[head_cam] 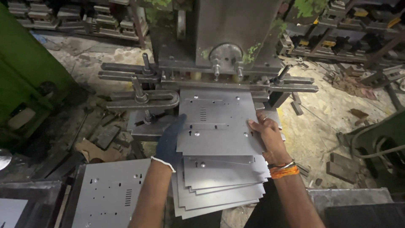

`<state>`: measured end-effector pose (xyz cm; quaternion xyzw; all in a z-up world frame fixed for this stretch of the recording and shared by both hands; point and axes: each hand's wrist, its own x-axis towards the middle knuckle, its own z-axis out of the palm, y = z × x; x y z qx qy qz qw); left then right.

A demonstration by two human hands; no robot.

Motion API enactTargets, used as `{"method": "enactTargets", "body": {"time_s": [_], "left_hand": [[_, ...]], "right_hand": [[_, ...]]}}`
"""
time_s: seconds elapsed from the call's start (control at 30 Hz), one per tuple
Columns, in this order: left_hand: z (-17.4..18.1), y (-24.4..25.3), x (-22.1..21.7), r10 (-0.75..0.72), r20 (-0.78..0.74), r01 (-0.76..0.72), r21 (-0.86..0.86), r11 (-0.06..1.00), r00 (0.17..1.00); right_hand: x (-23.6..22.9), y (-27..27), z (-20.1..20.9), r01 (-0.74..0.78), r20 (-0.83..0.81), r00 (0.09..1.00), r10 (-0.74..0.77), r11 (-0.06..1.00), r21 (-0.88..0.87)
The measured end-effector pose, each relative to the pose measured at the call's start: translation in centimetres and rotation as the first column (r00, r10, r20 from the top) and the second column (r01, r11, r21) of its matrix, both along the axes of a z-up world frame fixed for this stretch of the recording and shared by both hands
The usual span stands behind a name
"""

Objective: Stamping metal plates using an industrial press machine and stacking them.

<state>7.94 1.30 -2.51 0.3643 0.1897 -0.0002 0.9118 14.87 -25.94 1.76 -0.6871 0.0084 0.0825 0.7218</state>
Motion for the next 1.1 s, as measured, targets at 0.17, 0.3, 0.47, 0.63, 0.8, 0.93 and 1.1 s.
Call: {"method": "enactTargets", "body": {"time_s": [0.17,0.3,0.47,0.63,0.8,0.93,1.1], "left_hand": [[-3.4,-0.4,1.3,0.104,0.173,-0.081,-0.135,0.988,0.979],[-2.9,-0.5,0.2,0.168,0.207,-0.143,-0.129,0.981,0.964],[-5.1,-0.8,-0.6,0.331,0.295,-0.367,0.076,0.927,0.896],[-3.1,-1.2,-3.3,0.257,0.419,-0.467,0.543,0.698,0.871],[0.0,-1.9,-7.2,-0.03,0.321,-0.291,0.892,0.347,0.947],[-2.4,-1.9,-7.2,-0.053,0.341,-0.315,0.908,0.276,0.938],[0.6,-3.5,-9.5,-0.014,0.208,-0.208,0.978,0.004,0.978]], "right_hand": [[-0.4,0.2,0.2,0.021,-0.006,1.0,-0.02,0.998,0.067],[-0.7,-0.2,-0.4,-0.051,0.003,0.999,0.051,0.989,0.139],[-2.4,-0.5,-0.2,-0.009,-0.033,0.999,0.014,0.989,0.146],[-4.3,-2.3,-3.2,-0.019,0.043,0.999,0.018,0.999,0.025],[-4.7,-1.7,-3.0,0.496,0.525,0.811,0.259,0.17,-0.851],[-2.6,-1.7,-6.0,0.211,0.399,0.87,0.29,0.513,-0.832],[-3.8,-1.3,-5.8,0.018,0.196,0.936,0.291,0.52,-0.854]]}}
